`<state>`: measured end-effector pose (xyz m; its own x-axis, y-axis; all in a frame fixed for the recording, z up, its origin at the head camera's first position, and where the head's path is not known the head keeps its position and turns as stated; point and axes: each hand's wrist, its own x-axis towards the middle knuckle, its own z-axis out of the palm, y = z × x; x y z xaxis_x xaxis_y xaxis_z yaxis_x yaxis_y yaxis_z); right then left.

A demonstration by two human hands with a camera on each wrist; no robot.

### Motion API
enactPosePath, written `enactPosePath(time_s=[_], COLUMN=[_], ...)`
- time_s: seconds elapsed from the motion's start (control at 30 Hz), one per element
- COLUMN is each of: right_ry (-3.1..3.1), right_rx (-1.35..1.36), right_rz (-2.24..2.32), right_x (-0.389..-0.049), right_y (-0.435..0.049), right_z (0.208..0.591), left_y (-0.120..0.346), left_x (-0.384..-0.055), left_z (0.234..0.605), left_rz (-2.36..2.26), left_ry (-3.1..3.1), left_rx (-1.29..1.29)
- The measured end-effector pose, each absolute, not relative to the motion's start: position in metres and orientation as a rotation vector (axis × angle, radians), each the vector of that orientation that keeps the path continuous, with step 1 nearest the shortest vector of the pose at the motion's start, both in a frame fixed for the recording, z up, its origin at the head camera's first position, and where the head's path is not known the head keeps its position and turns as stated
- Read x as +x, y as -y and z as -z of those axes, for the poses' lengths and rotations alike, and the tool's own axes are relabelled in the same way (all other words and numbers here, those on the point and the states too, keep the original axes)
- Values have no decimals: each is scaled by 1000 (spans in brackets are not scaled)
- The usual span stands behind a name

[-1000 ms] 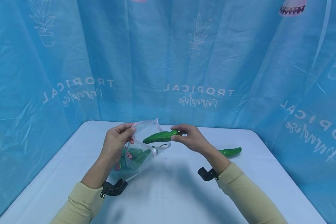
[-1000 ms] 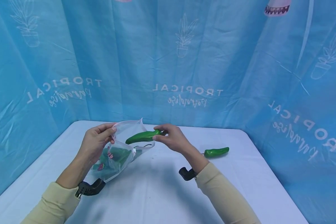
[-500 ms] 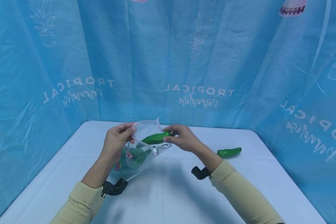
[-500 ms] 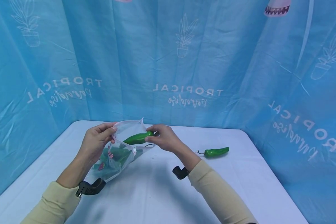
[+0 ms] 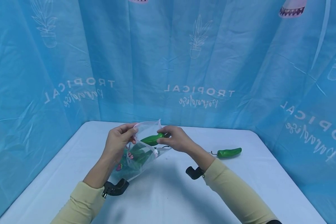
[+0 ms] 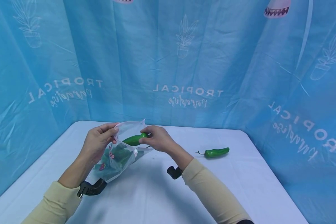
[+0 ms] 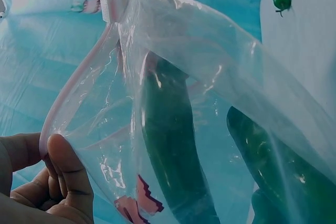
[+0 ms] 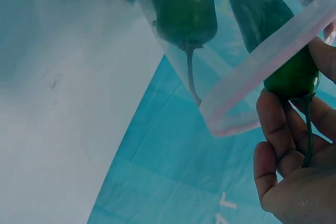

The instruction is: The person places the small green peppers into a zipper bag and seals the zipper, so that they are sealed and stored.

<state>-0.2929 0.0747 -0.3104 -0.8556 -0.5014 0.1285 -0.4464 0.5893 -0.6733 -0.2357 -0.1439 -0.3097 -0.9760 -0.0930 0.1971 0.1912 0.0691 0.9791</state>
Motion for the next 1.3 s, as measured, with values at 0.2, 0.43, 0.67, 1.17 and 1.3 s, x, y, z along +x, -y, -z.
enactPosePath(time_s=[0.2, 0.43, 0.67, 1.17, 1.3], right_ry=[-2710, -2720, -2739, -2820, -2828], right_rx=[-827, -873, -862, -722, -663], right_rz=[1116, 1097, 1144, 1257, 1272], right_x=[-291, -291, -287, -293, -298], right_y=[-68, -67, -76, -117, -132], right_z=[309, 312, 310, 316, 320], left_y=[142, 142, 141, 142, 142], left_x=[-236, -236, -236, -235, -235], left_z=[311, 312, 312, 312, 311], left_rz=[2018, 2023, 2017, 2022, 2012], left_ry=[2119, 2120, 2127, 2138, 2149], left_rx=[-95, -106, -103, -95, -78])
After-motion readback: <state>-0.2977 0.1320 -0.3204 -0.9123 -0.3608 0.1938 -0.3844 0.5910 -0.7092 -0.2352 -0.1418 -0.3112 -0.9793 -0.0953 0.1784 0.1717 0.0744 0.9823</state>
